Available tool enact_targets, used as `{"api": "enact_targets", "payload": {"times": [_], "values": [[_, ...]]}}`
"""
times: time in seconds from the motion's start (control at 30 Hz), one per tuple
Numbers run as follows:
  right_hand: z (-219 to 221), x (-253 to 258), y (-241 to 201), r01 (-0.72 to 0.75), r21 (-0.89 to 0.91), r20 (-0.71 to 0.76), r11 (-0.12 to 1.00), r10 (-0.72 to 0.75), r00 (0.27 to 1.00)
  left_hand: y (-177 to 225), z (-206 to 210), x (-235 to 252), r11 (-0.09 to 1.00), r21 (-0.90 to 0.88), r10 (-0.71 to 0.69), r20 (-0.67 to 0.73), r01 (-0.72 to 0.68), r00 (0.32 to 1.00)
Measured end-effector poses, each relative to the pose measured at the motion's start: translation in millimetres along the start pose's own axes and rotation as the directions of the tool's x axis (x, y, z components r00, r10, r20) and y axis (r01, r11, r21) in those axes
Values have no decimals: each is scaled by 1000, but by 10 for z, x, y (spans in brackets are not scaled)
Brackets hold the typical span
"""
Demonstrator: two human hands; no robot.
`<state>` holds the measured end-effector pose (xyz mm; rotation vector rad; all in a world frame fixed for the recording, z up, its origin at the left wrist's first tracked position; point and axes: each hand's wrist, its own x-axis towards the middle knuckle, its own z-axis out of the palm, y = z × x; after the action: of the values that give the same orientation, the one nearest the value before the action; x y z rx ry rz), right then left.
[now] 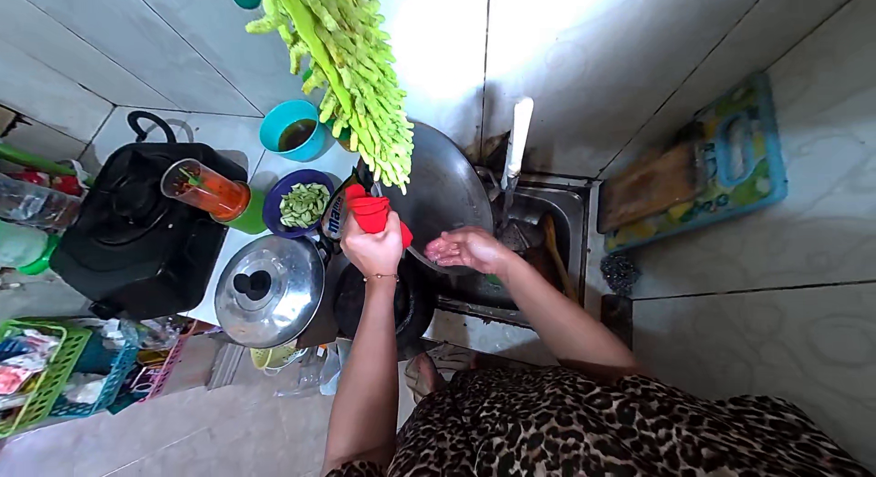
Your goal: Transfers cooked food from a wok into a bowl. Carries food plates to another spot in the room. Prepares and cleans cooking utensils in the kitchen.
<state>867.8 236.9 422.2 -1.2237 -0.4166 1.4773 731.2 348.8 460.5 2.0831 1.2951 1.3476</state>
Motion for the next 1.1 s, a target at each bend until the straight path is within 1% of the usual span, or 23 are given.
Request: {"api": "enact_targets", "payload": {"times": [0.03,0.07,0.1,0.13,0.17,0.2,0.23,0.3,0.33,0.43,0.5,0.57,0.63,0.67,0.7,0.77,0.83,0.87,0.9,0.93,0.97,1.03,1.1], "values": [[-60,-82,-19,-37,-173,-53,984,28,998,0,-2,13,1000,2,3,1,-3,1000],[-185,-126,-27,-90,-298,-132,950,52,990,2,-10,27,1000,4,8,-2,-8,1000],[-364,-121,-12,-139,-339,-228,930,63,972,9,-24,37,1000,3,12,-2,-12,1000],[-573,-68,32,-163,-297,-344,941,53,937,9,-36,49,1000,11,15,-4,-15,1000],[-783,14,77,-141,-188,-458,972,40,888,11,-50,59,1000,15,14,-6,-14,1000],[-965,99,103,-78,-36,-554,996,45,832,15,-66,64,1000,16,6,-2,-6,1000],[-1120,180,105,7,127,-607,992,72,791,23,-78,67,1000,17,-3,-2,3,1000],[-1289,314,49,130,379,-618,916,146,773,28,-83,79,1000,13,-5,-11,5,1000],[-1317,367,26,150,445,-601,883,171,781,19,-86,81,1000,9,1,-14,-1,1000],[-1218,457,-16,162,485,-550,860,156,821,20,-105,93,1000,8,7,-19,-7,1000],[-1072,513,-48,218,509,-538,833,111,836,55,-139,106,1000,24,2,-11,-2,1000],[-915,529,-108,322,571,-571,755,83,817,109,-197,103,999,46,-22,19,22,1000],[-820,553,-155,426,605,-631,672,79,772,174,-272,98,995,74,-70,70,65,995],[-774,564,-171,468,609,-651,641,66,756,202,-307,93,993,88,-91,90,83,992],[-714,581,-183,498,587,-674,639,45,737,217,-336,78,990,101,-109,107,98,988],[-549,623,-201,520,418,-715,745,-83,694,226,-380,23,985,118,-141,136,125,981],[-382,678,-288,484,162,-683,860,-256,684,219,-391,-61,983,116,-156,157,139,975],[-333,724,-365,455,38,-654,890,-322,684,227,-399,-118,983,111,-167,179,149,970],[-299,793,-462,415,-48,-647,909,-345,680,239,-418,-176,981,115,-178,199,157,964],[-260,880,-576,373,-75,-672,925,-323,667,258,-444,-217,977,126,-196,216,172,957],[-246,972,-688,360,-41,-689,932,-287,665,282,-469,-236,973,131,-216,225,190,950],[-265,1115,-914,326,52,-672,944,-208,711,342,-538,-219,964,132,-258,257,230,931],[-309,1215,-1095,294,68,-622,953,-191,760,403,-636,-134,960,124,-277,315,250,908]]}}
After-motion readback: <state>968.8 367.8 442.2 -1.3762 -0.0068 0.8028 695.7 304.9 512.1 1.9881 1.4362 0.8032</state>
